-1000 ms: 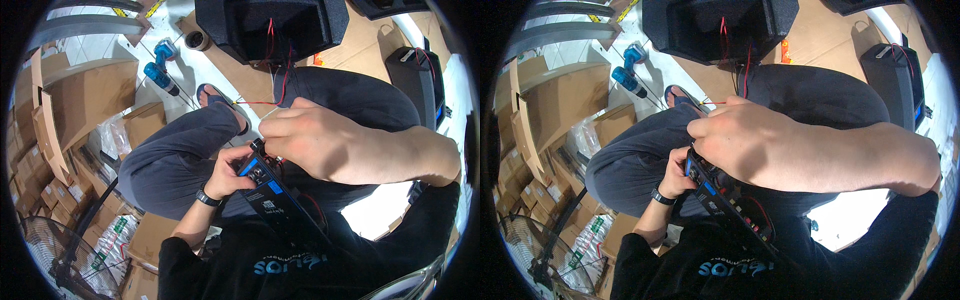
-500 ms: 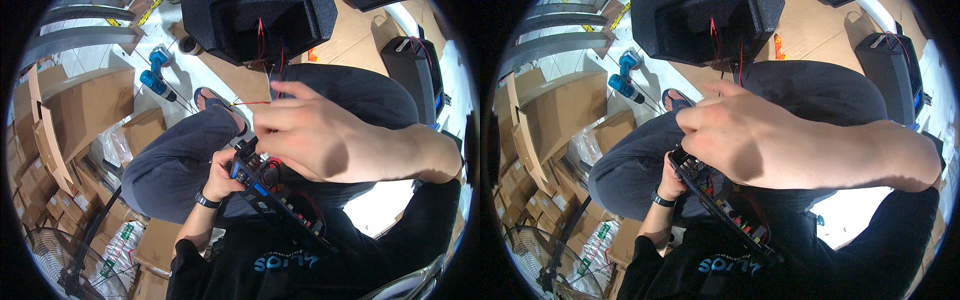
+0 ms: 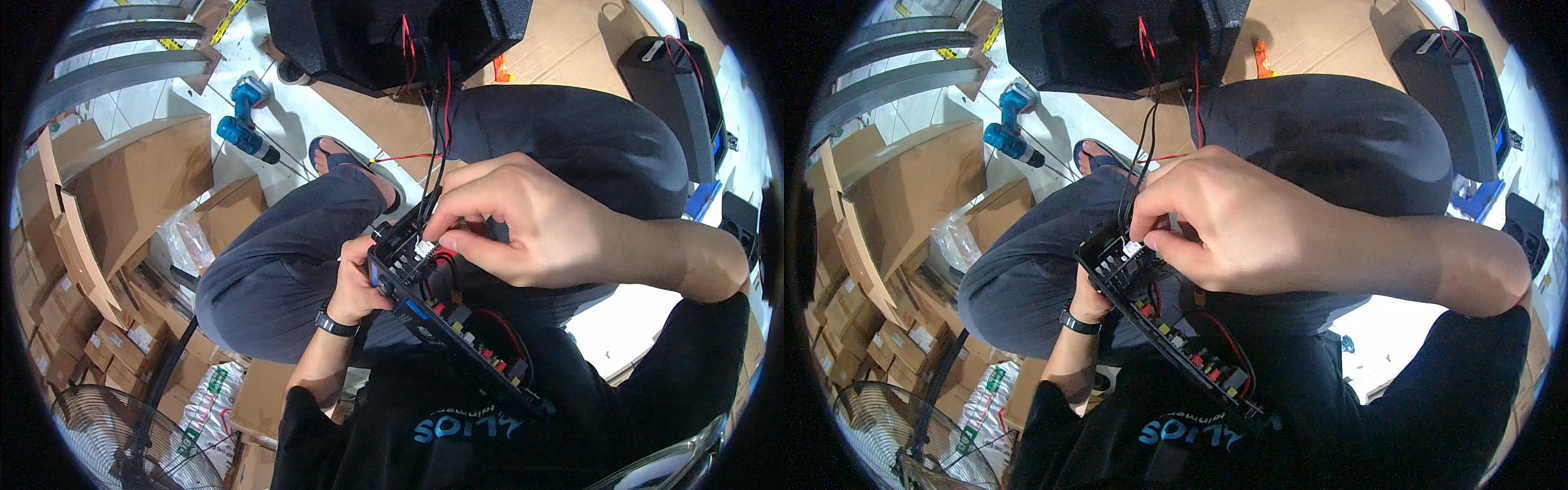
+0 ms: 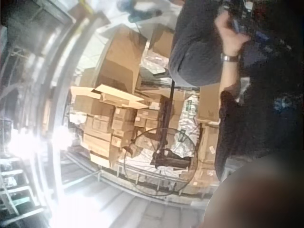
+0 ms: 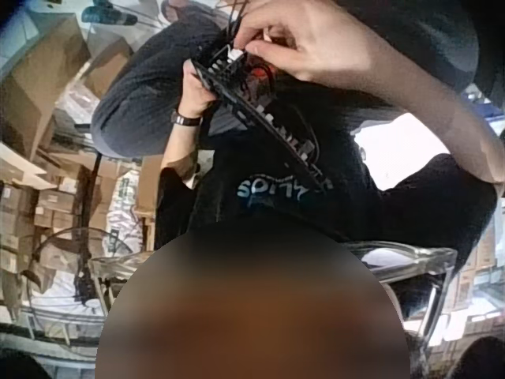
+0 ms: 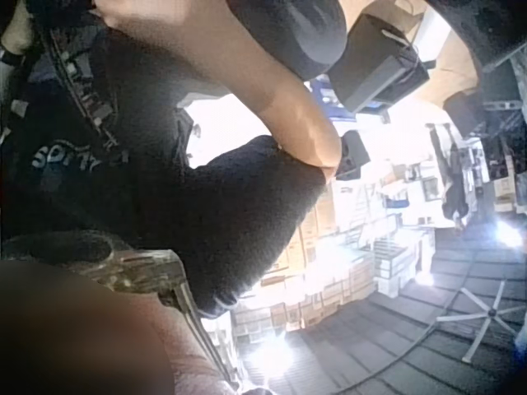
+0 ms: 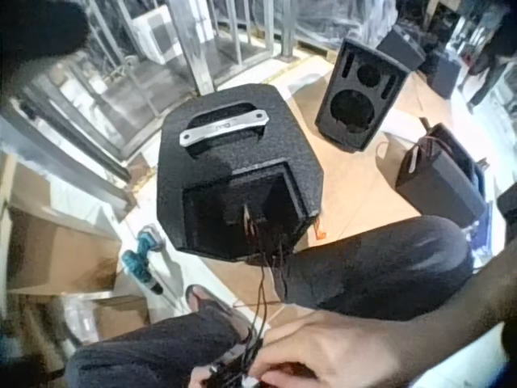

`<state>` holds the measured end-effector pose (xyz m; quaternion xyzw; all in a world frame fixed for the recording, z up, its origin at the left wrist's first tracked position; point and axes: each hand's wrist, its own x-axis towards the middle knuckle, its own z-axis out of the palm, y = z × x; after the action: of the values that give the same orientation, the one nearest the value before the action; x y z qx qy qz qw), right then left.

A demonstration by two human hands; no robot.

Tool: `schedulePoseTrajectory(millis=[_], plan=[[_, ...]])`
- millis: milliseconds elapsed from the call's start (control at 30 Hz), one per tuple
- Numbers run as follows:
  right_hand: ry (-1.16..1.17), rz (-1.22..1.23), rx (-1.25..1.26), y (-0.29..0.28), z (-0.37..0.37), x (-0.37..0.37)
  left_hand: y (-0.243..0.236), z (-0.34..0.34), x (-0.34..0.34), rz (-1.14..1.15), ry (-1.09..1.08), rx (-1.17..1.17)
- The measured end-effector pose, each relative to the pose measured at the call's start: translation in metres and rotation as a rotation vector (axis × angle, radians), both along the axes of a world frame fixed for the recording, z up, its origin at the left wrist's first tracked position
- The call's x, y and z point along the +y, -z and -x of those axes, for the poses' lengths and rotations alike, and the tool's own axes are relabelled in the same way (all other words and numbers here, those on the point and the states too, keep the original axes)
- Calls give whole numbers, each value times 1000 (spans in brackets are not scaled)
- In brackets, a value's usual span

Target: The person sits on the floor and works on a small electronic device, connecting wires and using a lighter to heat and seal wire connections. The person handles the circuit board and wires directly, then uses the lighter to apply heat to the wire ends.

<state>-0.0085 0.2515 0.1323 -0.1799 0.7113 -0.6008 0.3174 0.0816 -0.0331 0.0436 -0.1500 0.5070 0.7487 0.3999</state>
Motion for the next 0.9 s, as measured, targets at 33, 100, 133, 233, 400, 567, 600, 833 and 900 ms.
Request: schedulePoseTrajectory(millis=[33,100,133,233,400,567,600,833,900], plan=[[-4,-11,-51,0,-1,0,-1,1,1,-8,0,2],[22,29,-180,1,-2,1,-3,3,3,-1,15,31],[28,29,-216,1,-3,0,-3,4,4,-50,-3,-21],[57,77,-258,4,-5,-1,-6,5,5,-93,-35,-92],[70,52,-25,7,-9,-3,-10,8,5,-56,-18,-43],[40,89,13,11,-10,-5,-12,8,4,-114,17,-68],[36,95,37,10,-10,-5,-12,8,3,-112,32,-74],[68,31,125,4,-15,-8,-2,4,-5,-27,152,129],[49,23,125,2,-15,-8,-1,3,-5,-27,147,178]])
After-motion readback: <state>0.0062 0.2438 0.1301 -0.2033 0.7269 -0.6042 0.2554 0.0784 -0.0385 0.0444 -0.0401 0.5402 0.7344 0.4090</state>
